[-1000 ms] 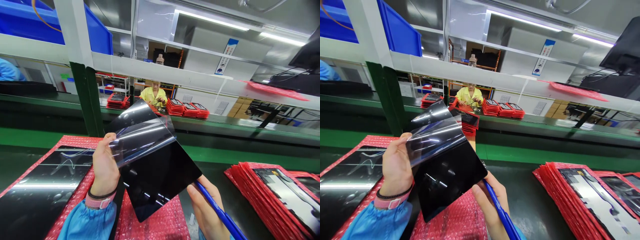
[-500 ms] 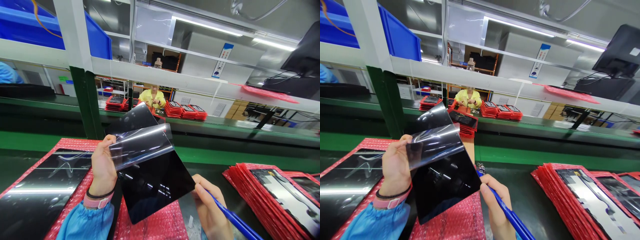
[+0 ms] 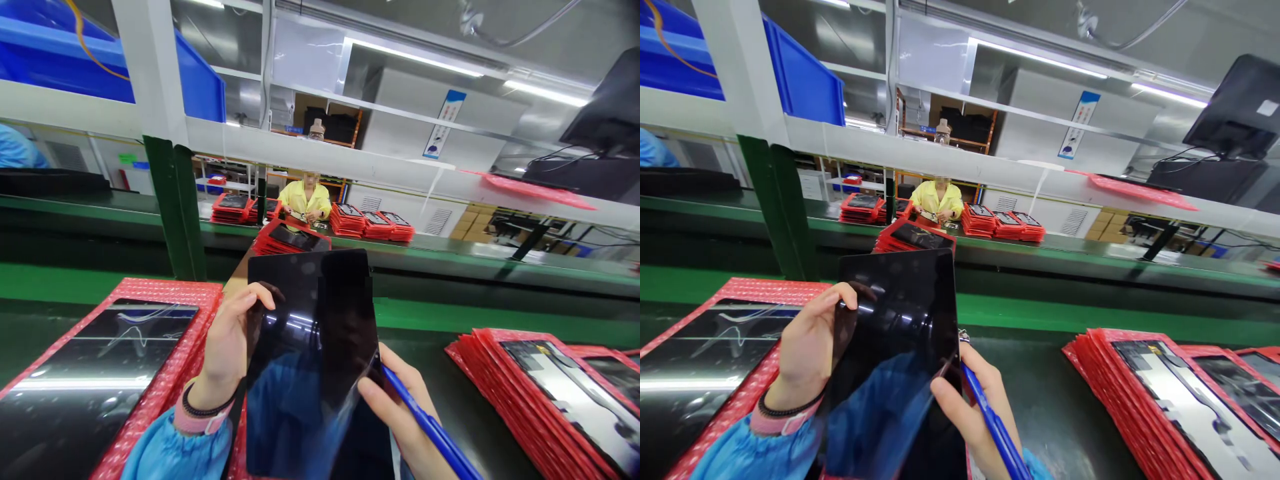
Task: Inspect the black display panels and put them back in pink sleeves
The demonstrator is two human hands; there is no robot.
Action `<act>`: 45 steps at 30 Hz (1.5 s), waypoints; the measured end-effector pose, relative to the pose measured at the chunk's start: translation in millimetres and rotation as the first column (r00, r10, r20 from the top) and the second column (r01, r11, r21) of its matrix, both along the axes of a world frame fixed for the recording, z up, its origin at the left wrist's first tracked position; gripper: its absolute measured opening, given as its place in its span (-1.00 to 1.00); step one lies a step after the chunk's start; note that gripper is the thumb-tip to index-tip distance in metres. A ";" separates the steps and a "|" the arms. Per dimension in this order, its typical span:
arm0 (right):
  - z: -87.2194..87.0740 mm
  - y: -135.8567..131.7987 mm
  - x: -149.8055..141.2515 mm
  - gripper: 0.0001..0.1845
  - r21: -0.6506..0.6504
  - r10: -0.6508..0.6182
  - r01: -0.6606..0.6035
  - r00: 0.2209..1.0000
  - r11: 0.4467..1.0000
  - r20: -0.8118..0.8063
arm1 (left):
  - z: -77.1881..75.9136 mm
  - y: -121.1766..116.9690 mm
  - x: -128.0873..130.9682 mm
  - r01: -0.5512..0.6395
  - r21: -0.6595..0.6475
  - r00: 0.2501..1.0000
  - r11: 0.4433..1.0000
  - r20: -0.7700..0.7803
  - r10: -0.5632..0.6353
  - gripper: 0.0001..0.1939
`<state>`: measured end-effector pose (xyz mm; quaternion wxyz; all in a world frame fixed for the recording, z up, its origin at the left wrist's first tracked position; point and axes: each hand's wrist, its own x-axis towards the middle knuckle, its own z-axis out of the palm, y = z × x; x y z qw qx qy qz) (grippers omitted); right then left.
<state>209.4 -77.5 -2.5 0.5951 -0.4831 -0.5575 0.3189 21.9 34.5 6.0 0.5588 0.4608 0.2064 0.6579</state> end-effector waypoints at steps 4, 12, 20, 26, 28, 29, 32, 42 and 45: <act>2.4 2.8 2.3 -0.53 -0.049 0.152 -0.150 0.988 0.987 0.040 | -2.5 0.4 0.0 0.018 0.022 1.000 1.000 0.017 -0.019 -0.74; -14.9 2.1 2.9 -0.31 0.026 0.081 -0.083 0.993 0.996 0.092 | -0.1 -2.6 -2.8 -0.014 0.098 1.000 0.995 -0.020 0.016 -0.74; -40.0 11.3 -3.8 -0.07 0.614 -0.417 0.112 0.826 0.781 0.380 | -1.9 -1.9 -3.8 -0.084 0.166 0.991 0.982 -0.085 0.100 -0.72; -48.0 16.3 1.9 -0.21 0.740 -0.582 -0.003 0.615 0.672 0.532 | -8.4 2.7 -0.6 -0.165 0.287 0.973 0.944 -0.107 0.202 -0.73; -47.4 14.8 4.3 -0.26 0.754 -0.583 -0.007 0.628 0.657 0.515 | -14.2 5.5 -1.4 -0.153 0.350 0.971 0.924 -0.120 0.206 -0.77; -46.7 13.7 5.6 -0.29 0.758 -0.582 -0.002 0.638 0.652 0.503 | -17.4 6.8 -2.0 -0.140 0.385 0.970 0.912 -0.129 0.204 -0.81; -43.6 11.0 9.3 -0.42 0.792 -0.608 0.026 0.657 0.610 0.446 | -25.4 9.0 -3.9 -0.105 0.498 0.960 0.861 -0.176 0.219 -0.89; -59.5 15.6 7.0 -0.58 0.870 -0.719 0.184 0.652 0.458 0.241 | -22.6 1.0 -3.0 -0.033 0.635 0.959 0.772 -0.197 0.203 -0.72; -64.5 14.1 2.5 -0.53 0.834 -0.695 0.258 0.692 0.488 0.193 | -21.0 -4.3 -0.1 0.011 0.578 0.961 0.816 -0.231 0.151 -0.71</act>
